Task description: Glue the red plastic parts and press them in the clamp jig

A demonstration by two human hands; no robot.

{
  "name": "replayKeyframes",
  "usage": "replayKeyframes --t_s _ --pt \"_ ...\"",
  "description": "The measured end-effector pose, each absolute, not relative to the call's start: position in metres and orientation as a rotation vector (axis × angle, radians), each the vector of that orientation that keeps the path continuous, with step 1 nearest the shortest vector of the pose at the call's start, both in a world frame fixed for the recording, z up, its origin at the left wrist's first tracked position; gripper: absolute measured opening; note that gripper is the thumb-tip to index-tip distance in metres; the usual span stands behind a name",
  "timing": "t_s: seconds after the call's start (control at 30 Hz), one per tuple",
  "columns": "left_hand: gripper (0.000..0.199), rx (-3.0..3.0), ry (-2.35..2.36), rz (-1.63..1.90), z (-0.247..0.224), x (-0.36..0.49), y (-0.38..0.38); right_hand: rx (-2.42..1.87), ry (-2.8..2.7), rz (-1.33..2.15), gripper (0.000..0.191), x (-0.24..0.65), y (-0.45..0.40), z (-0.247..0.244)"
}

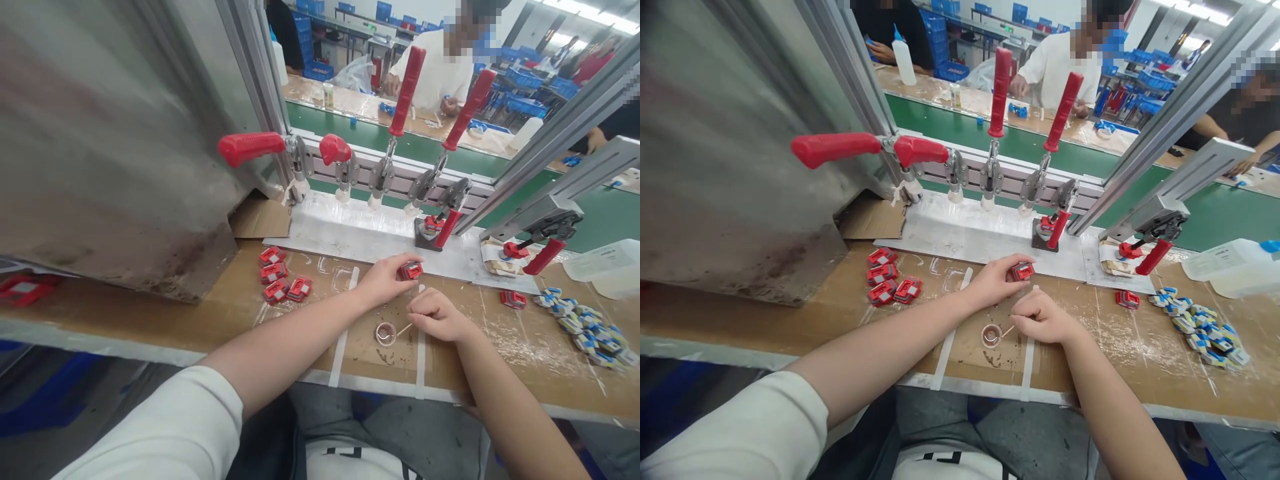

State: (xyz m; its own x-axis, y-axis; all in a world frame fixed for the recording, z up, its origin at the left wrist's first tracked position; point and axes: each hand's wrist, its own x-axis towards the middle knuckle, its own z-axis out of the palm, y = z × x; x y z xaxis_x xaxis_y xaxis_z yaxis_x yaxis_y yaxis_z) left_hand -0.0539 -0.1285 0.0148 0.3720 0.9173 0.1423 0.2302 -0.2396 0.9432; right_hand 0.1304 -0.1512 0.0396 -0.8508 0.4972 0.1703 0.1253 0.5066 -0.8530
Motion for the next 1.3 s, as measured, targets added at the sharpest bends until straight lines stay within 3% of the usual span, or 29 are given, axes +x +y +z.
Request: replayKeyframes --t_s 0.33,0.53,0.73,1.3 --pt "0.047 1.717 1.048 0.894 0.015 -0.053 -0.129 -0.567 -2.321 1.324 0.054 0.134 -0.149 0.041" --pt "0.047 1.766 1.076 0.842 0.015 -0.052 -0.129 -0.975 -1.776 1.201 0.057 0.154 -0.138 0.038" --pt "0.046 1.814 1.050 0.868 0.015 -0.052 -0.129 -1.199 -1.619 1.079 0.052 0.152 -0.133 0.033" --pt "0.050 1.852 1.086 0.810 0.016 -0.052 -0.130 -1.391 -1.684 0.972 0.046 0.151 -0.129 0.050"
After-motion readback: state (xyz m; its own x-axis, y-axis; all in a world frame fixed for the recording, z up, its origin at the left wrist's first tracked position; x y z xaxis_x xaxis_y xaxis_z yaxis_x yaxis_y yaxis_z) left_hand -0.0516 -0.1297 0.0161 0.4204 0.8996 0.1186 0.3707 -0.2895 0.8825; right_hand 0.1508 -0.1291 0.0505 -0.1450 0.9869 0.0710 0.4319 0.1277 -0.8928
